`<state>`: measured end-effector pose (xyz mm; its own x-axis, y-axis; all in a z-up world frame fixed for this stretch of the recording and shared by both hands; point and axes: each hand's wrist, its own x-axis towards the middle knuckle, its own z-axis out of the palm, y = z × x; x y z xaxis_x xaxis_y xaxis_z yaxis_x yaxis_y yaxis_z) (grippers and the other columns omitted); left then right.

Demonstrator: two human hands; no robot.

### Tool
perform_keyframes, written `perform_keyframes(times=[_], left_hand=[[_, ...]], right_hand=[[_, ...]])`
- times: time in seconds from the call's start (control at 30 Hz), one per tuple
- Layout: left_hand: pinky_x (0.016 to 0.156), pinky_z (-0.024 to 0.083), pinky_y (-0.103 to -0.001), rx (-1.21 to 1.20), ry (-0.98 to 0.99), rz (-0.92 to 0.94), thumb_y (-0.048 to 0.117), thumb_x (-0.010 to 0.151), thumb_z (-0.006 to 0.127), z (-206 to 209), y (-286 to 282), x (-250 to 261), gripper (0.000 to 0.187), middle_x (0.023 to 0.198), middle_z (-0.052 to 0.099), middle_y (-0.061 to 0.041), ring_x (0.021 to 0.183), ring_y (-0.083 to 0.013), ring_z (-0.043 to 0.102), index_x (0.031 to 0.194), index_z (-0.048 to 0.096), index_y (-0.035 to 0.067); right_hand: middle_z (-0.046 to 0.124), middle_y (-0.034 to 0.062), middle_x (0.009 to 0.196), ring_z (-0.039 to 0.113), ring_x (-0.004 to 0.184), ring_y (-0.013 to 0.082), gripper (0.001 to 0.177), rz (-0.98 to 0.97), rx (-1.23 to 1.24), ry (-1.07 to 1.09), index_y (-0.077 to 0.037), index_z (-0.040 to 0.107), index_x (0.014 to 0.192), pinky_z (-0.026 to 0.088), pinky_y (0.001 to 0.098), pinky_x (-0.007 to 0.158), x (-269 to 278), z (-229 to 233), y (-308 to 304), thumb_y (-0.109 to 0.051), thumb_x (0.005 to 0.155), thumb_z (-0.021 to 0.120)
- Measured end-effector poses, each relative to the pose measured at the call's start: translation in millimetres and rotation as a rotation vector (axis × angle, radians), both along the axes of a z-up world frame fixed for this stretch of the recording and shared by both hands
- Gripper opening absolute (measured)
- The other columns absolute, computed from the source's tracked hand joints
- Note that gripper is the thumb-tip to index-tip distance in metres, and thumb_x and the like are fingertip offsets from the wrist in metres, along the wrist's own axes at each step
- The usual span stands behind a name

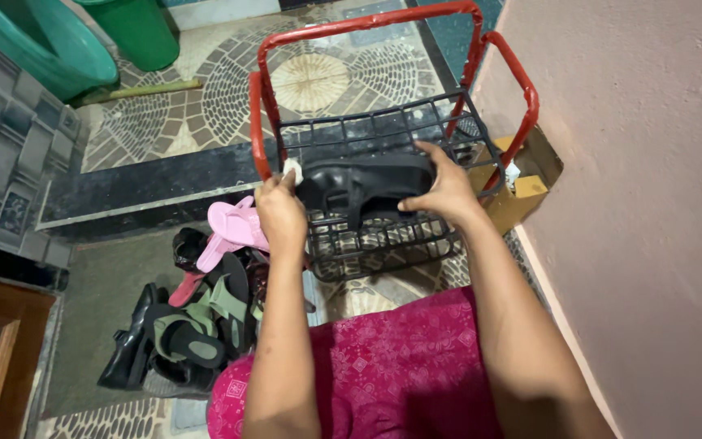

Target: The person sits on the floor and wipes several pairs of shoes with a cloth, including black shoes and green sandals. They handle each shoe individually, wiping the exterior surfaces and placing them on a red metal shoe rack.

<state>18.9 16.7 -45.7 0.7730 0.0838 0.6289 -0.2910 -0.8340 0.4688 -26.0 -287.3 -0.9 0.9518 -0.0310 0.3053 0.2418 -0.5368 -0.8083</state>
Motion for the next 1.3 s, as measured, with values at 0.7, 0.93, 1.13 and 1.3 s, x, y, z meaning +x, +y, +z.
perform_keyframes(times=[0.7,0.93,1.13,1.3], left_hand=[[0.068,0.054,-0.029,-0.519,0.234,0.233,0.001,0.084,0.071,40,151,-77,0.034,0.077,0.076,-0.014,0.068,-0.0154,0.068,0.115,0.081,0.012],[0.08,0.057,-0.032,-0.64,0.033,0.408,0.002,0.082,0.074,3,200,-110,0.032,0.093,0.08,-0.013,0.083,-0.0171,0.076,0.112,0.08,0.012],[0.084,0.057,-0.035,-0.628,-0.079,0.51,-0.001,0.079,0.074,9,213,-116,0.034,0.098,0.078,-0.016,0.089,-0.0253,0.076,0.11,0.081,0.011],[0.087,0.056,-0.038,-0.551,-0.157,0.445,-0.007,0.08,0.065,21,223,-122,0.035,0.101,0.075,-0.017,0.094,-0.0304,0.074,0.109,0.08,0.008]], right_hand=[[0.071,0.0074,0.121,0.07,0.105,0.0296,0.055,-0.165,1.272,0.534,-0.019,0.067,0.125,0.058,0.0541,0.084,53,-93,-40,-0.055,0.084,0.071],[0.035,0.0271,0.151,0.052,0.136,0.0392,0.082,-0.548,0.596,0.177,0.0,0.048,0.138,0.049,0.054,0.108,36,-65,18,-0.05,0.086,0.087],[0.047,0.0258,0.154,0.035,0.145,0.0494,0.043,-0.195,-0.413,-0.449,-0.003,0.073,0.125,0.029,0.0591,0.121,-16,-25,109,-0.023,0.089,0.086],[0.067,0.0083,0.128,0.056,0.132,0.0335,0.015,0.277,-0.435,-0.458,-0.01,0.075,0.102,0.045,0.0472,0.114,-40,-14,190,-0.018,0.088,0.078]])
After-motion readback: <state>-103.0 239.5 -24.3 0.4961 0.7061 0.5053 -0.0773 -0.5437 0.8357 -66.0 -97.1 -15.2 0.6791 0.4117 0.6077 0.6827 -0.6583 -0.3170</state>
